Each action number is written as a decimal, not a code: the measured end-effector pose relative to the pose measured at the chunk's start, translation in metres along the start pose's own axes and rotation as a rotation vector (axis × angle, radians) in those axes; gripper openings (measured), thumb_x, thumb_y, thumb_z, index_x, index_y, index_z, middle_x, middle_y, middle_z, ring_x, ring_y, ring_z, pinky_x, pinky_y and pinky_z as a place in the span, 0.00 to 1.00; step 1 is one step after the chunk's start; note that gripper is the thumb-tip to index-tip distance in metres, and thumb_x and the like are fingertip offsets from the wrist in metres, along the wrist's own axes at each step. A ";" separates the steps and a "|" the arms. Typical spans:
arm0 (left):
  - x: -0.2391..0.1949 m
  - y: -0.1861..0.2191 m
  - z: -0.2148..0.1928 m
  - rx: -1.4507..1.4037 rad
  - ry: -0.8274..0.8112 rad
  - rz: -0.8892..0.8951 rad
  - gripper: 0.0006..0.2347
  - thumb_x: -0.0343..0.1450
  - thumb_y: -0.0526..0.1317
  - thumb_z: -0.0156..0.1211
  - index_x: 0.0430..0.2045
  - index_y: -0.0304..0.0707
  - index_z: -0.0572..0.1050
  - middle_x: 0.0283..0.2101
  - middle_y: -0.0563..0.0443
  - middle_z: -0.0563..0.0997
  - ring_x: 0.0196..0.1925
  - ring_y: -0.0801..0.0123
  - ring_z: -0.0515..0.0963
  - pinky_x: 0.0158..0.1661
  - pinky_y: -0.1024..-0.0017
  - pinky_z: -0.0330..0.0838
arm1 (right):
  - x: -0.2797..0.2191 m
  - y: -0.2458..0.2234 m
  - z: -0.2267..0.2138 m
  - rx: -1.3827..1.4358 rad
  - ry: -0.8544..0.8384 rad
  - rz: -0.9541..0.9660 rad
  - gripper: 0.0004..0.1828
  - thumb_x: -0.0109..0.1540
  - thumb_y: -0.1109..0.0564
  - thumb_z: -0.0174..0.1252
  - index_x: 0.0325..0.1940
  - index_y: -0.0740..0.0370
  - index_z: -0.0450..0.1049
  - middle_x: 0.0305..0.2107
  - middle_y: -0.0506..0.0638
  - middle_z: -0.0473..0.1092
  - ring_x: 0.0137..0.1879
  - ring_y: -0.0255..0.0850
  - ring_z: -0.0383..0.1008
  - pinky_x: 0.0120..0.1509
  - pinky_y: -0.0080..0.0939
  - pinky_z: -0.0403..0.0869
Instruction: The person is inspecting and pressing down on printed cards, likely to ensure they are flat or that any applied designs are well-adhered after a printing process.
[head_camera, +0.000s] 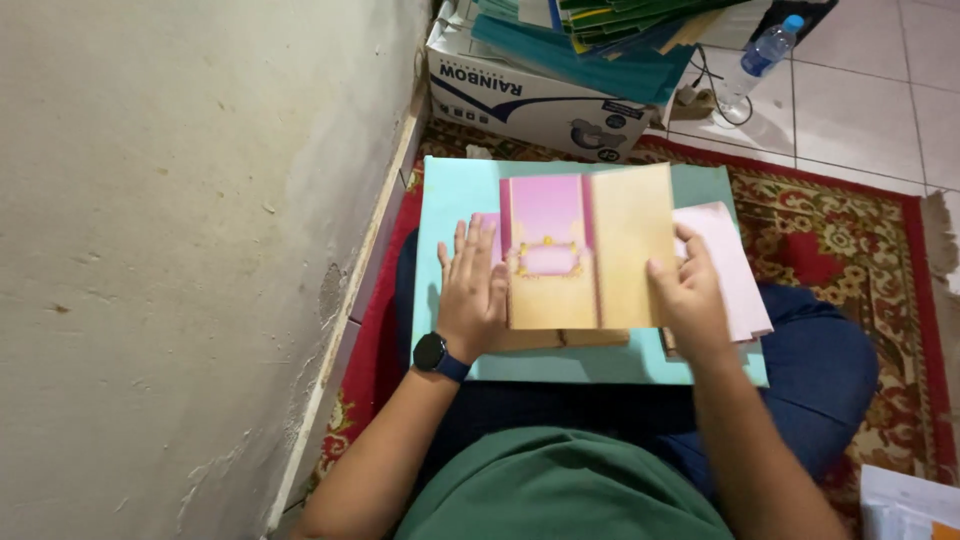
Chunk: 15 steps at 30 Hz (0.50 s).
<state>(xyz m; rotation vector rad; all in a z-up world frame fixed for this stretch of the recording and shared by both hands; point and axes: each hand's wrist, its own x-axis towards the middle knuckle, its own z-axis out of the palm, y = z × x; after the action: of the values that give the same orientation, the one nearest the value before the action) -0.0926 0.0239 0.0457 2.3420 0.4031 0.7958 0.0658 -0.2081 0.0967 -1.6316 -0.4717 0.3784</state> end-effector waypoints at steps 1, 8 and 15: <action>-0.001 0.003 -0.001 0.004 0.002 -0.002 0.25 0.79 0.47 0.33 0.72 0.38 0.54 0.76 0.37 0.52 0.77 0.41 0.47 0.70 0.41 0.32 | 0.000 0.002 0.009 0.002 -0.005 0.000 0.28 0.70 0.62 0.50 0.74 0.68 0.53 0.42 0.67 0.71 0.42 0.50 0.73 0.44 0.49 0.77; -0.009 0.000 0.005 -0.088 -0.069 -0.208 0.40 0.71 0.69 0.12 0.72 0.42 0.54 0.76 0.37 0.50 0.77 0.42 0.49 0.70 0.40 0.29 | -0.003 0.032 0.026 -0.106 -0.104 0.024 0.37 0.67 0.65 0.49 0.80 0.63 0.46 0.52 0.71 0.71 0.51 0.52 0.74 0.51 0.55 0.78; -0.002 0.022 -0.003 0.285 -0.270 -0.147 0.31 0.76 0.60 0.34 0.65 0.35 0.63 0.73 0.25 0.52 0.76 0.35 0.49 0.68 0.36 0.36 | -0.003 0.028 0.028 -0.216 -0.107 0.075 0.37 0.67 0.64 0.50 0.80 0.58 0.49 0.52 0.72 0.71 0.55 0.59 0.75 0.55 0.57 0.77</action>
<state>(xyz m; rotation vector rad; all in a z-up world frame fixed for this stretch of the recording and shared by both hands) -0.0943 0.0076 0.0612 2.6011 0.5937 0.3642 0.0511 -0.1882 0.0656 -1.8483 -0.5481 0.4862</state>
